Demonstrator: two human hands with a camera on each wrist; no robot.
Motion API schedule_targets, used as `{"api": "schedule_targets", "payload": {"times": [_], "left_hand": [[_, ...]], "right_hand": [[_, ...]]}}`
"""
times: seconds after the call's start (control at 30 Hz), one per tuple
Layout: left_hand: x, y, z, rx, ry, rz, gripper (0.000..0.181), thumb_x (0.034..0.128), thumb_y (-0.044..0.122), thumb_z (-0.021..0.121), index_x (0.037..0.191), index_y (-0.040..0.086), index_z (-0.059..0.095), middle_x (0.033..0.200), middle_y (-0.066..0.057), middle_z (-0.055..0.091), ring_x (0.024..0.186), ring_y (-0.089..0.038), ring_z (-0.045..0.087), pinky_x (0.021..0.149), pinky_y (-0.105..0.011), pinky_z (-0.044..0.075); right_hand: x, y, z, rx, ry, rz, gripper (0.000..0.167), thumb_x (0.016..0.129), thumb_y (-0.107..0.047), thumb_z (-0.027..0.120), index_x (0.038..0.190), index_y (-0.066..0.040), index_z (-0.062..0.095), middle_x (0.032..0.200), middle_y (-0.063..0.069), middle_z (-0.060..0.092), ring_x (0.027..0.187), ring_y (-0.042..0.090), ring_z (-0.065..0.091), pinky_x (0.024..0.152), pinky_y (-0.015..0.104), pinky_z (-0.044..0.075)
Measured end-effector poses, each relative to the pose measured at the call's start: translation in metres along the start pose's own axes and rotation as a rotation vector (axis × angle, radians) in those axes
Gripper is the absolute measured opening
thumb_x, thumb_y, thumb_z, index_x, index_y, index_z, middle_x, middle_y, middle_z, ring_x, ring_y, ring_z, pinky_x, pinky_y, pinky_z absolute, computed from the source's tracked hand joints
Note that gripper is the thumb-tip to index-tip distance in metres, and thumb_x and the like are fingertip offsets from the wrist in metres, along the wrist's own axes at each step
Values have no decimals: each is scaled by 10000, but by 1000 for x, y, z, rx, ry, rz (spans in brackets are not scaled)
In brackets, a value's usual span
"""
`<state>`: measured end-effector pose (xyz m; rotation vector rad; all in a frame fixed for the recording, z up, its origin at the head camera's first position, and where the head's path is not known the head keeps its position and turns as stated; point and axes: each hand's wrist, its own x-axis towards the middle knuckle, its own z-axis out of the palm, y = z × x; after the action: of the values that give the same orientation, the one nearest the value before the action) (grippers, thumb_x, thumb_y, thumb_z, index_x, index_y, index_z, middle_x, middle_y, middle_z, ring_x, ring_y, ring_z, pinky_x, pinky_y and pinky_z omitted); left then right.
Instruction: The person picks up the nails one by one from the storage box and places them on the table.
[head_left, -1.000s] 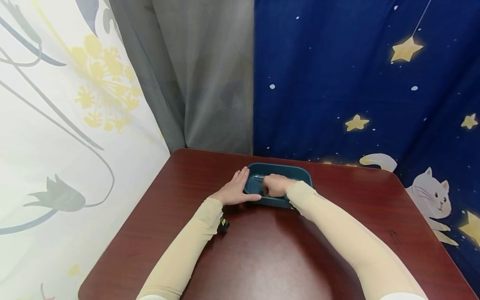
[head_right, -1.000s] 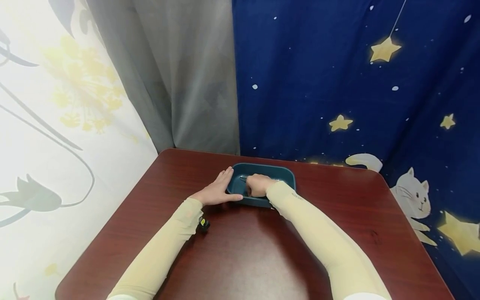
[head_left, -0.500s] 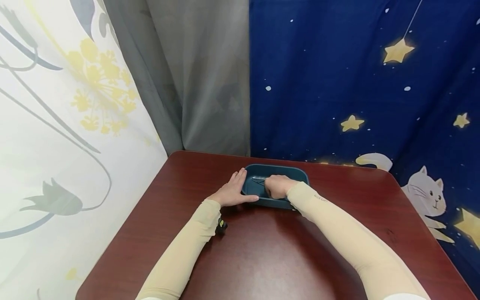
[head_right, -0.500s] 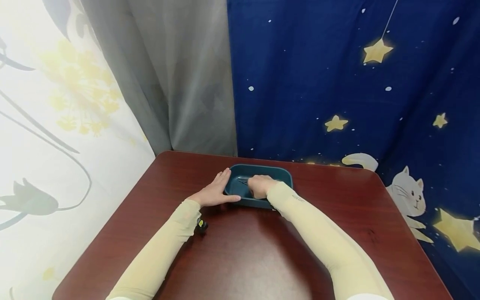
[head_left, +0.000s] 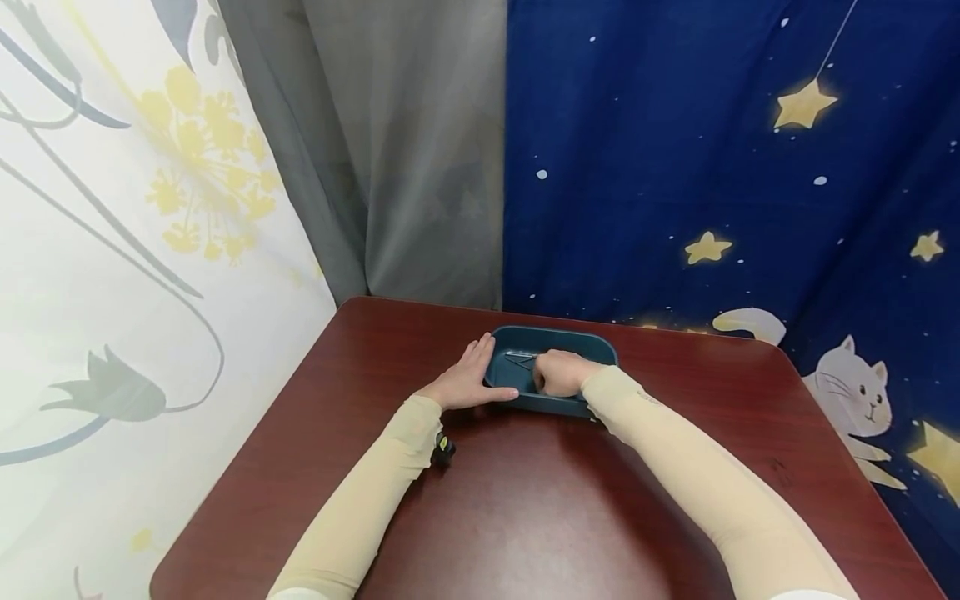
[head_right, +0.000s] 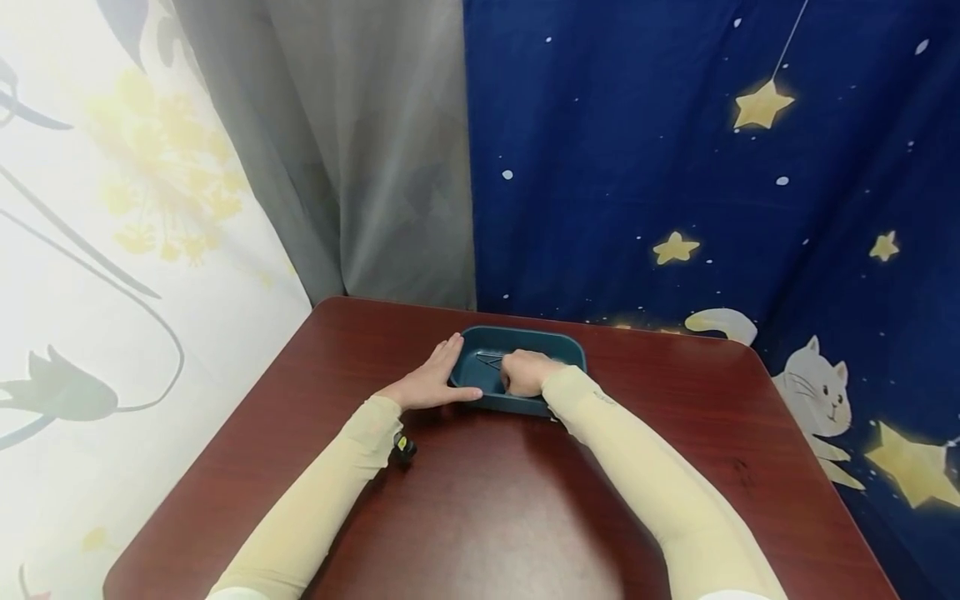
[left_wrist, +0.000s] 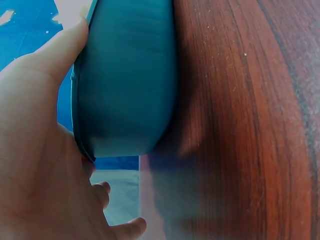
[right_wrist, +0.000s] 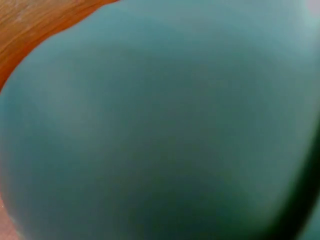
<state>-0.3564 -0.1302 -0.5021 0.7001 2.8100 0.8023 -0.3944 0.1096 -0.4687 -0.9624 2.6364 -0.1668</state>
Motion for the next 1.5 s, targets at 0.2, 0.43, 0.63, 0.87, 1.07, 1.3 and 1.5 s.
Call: {"api": "schedule_targets", "payload": {"times": [0.2, 0.43, 0.63, 0.87, 1.07, 1.3, 1.5], "left_hand": [[-3, 8, -5, -8, -4, -3, 1205, 829, 787, 579, 1622, 89, -2, 1690, -67, -46, 1540, -292, 3, 1194, -483, 194], [-3, 7, -3, -25, -16, -17, 1237, 804, 823, 565, 1623, 101, -18, 1688, -57, -80, 1540, -289, -2, 1191, -492, 198], [1, 5, 1, -54, 4, -21, 1228, 788, 851, 543, 1630, 161, -26, 1671, 3, -176, 1536, -275, -70, 1187, -536, 178], [1, 15, 3, 1, 58, -13, 1234, 796, 859, 518, 1626, 117, -13, 1678, 7, -142, 1537, -263, -72, 1169, -600, 171], [1, 16, 7, 36, 55, -31, 1224, 791, 880, 486, 1624, 150, -37, 1675, 31, -143, 1537, -227, -77, 1168, -605, 171], [2, 15, 8, 40, 64, -33, 1233, 795, 872, 494, 1626, 109, -6, 1687, -12, -104, 1538, -234, -71, 1168, -605, 172], [4, 14, 10, 41, 64, -26, 1242, 794, 871, 496, 1624, 90, 2, 1689, -35, -90, 1539, -244, -62, 1164, -610, 179]], "right_hand": [[-2, 8, 1, -1, 41, -25, 202, 891, -187, 722, 699, -245, 698, 672, -81, 622, 621, 118, 538, 614, 303, 461], [-8, 12, -1, -31, 137, -43, 196, 861, -242, 734, 681, -262, 660, 774, -65, 566, 644, 114, 523, 591, 294, 439], [-17, 12, -4, -45, 257, -3, 150, 865, -268, 746, 736, -282, 673, 938, -66, 568, 695, 124, 536, 650, 317, 471], [-33, 10, -11, -71, 387, 10, 145, 843, -241, 771, 738, -288, 683, 1165, -12, 616, 863, 147, 617, 653, 354, 533], [-45, 12, -16, -96, 435, 18, 144, 843, -246, 755, 728, -287, 678, 1310, 45, 582, 1112, 224, 595, 712, 416, 544], [-61, 18, -18, -123, 497, -5, 175, 840, -205, 763, 716, -273, 658, 1391, 103, 543, 1319, 306, 469, 1067, 565, 373], [-78, 26, -20, -109, 519, 23, 216, 839, -184, 765, 694, -275, 633, 1471, 126, 488, 1450, 357, 303, 1132, 667, 185]]}}
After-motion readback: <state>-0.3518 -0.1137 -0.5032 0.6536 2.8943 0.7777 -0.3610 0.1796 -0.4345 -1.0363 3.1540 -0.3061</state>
